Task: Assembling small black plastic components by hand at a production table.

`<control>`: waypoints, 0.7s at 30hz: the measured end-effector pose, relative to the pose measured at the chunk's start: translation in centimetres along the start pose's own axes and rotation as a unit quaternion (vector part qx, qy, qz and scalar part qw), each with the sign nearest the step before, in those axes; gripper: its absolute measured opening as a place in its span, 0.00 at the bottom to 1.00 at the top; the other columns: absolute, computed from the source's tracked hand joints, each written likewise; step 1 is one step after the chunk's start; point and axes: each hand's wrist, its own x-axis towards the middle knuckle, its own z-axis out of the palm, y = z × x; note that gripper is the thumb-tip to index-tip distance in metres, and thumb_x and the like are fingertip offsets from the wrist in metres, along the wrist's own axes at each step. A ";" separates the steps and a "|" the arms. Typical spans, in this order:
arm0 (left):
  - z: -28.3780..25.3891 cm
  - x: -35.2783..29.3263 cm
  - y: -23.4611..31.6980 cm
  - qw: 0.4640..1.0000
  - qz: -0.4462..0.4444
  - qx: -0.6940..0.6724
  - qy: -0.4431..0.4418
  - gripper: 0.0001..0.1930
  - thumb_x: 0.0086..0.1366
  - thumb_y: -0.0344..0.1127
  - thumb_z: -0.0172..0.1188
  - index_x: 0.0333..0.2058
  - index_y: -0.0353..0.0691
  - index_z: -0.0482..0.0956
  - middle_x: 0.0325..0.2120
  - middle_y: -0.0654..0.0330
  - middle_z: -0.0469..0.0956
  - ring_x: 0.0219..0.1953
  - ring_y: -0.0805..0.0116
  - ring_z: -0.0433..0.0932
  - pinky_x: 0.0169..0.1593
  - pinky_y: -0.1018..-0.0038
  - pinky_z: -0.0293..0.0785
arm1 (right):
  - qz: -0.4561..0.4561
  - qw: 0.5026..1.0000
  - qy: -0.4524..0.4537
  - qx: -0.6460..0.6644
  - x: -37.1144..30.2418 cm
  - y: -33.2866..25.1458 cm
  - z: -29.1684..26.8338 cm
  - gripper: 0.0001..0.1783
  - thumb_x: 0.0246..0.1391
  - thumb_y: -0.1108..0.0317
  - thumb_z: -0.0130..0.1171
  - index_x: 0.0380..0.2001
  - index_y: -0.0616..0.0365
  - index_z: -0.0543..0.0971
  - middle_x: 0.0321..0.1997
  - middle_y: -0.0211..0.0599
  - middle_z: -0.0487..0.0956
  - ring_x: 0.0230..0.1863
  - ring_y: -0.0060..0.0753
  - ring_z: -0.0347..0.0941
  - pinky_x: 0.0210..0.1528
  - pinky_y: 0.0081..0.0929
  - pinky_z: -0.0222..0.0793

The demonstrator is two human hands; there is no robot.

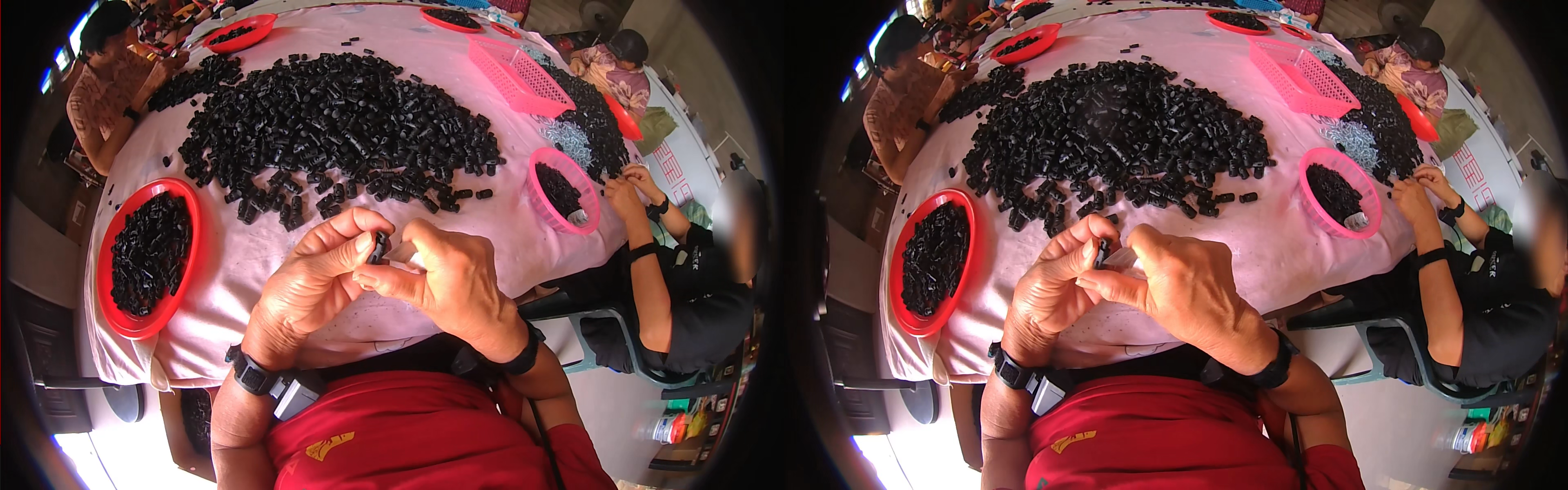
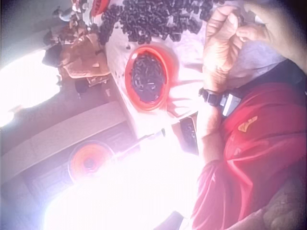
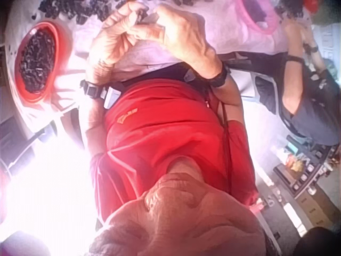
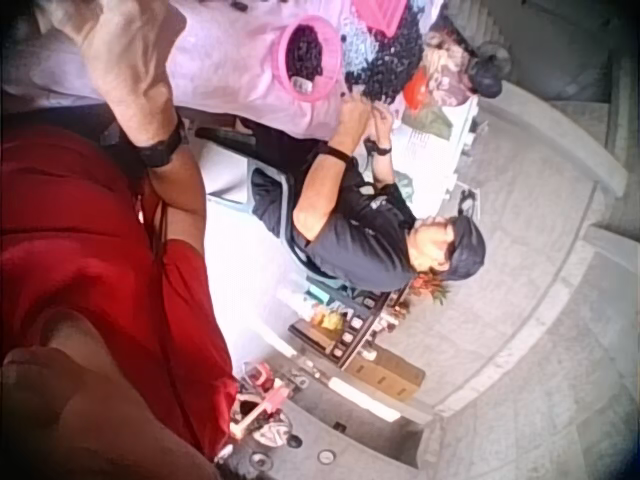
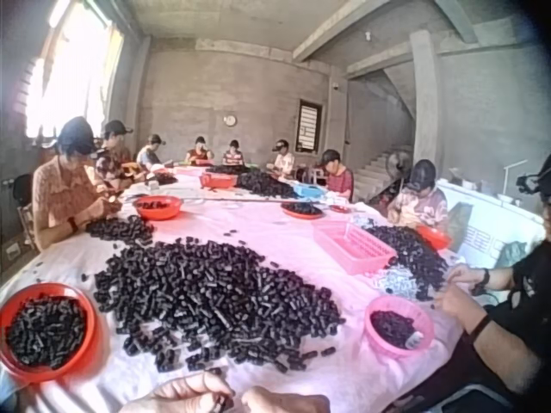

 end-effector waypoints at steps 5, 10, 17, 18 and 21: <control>-0.3 0.1 -0.1 1.000 -0.004 0.002 -0.014 0.10 0.68 0.30 0.56 0.47 0.37 0.74 0.40 0.63 0.77 0.38 0.76 0.78 0.43 0.79 0.77 | 0.032 0.999 -0.019 -0.019 0.4 -0.6 -0.8 0.27 0.43 0.45 0.72 0.23 0.57 0.72 0.15 0.36 0.74 0.17 0.37 0.74 0.20 0.31 0.68; -0.1 0.2 -0.1 1.000 -0.002 0.011 -0.014 0.10 0.68 0.31 0.56 0.47 0.36 0.74 0.40 0.62 0.78 0.37 0.76 0.78 0.43 0.79 0.78 | 0.045 0.998 -0.037 0.001 0.2 -0.4 -0.7 0.28 0.44 0.44 0.71 0.23 0.57 0.72 0.16 0.36 0.74 0.17 0.36 0.75 0.20 0.31 0.68; -0.2 0.1 -0.2 1.000 -0.005 0.019 -0.006 0.10 0.69 0.31 0.56 0.47 0.37 0.74 0.39 0.62 0.78 0.38 0.76 0.78 0.43 0.79 0.77 | 0.049 0.998 -0.041 -0.013 0.2 -0.5 -0.6 0.27 0.46 0.43 0.69 0.24 0.57 0.73 0.16 0.37 0.74 0.18 0.38 0.75 0.20 0.32 0.69; -0.1 0.1 -0.2 1.000 -0.003 0.018 -0.004 0.10 0.69 0.31 0.56 0.47 0.37 0.74 0.39 0.62 0.78 0.37 0.76 0.78 0.43 0.79 0.77 | 0.049 0.998 -0.040 -0.012 0.2 -0.5 -0.6 0.27 0.46 0.44 0.69 0.24 0.58 0.73 0.16 0.37 0.74 0.18 0.39 0.75 0.20 0.32 0.69; -0.2 0.2 -0.3 1.000 -0.004 0.017 -0.003 0.10 0.69 0.31 0.56 0.47 0.37 0.74 0.39 0.62 0.78 0.37 0.76 0.78 0.42 0.80 0.77 | 0.055 0.998 -0.037 -0.009 0.2 -0.4 -0.6 0.26 0.46 0.44 0.69 0.23 0.58 0.73 0.16 0.37 0.74 0.18 0.39 0.75 0.20 0.32 0.68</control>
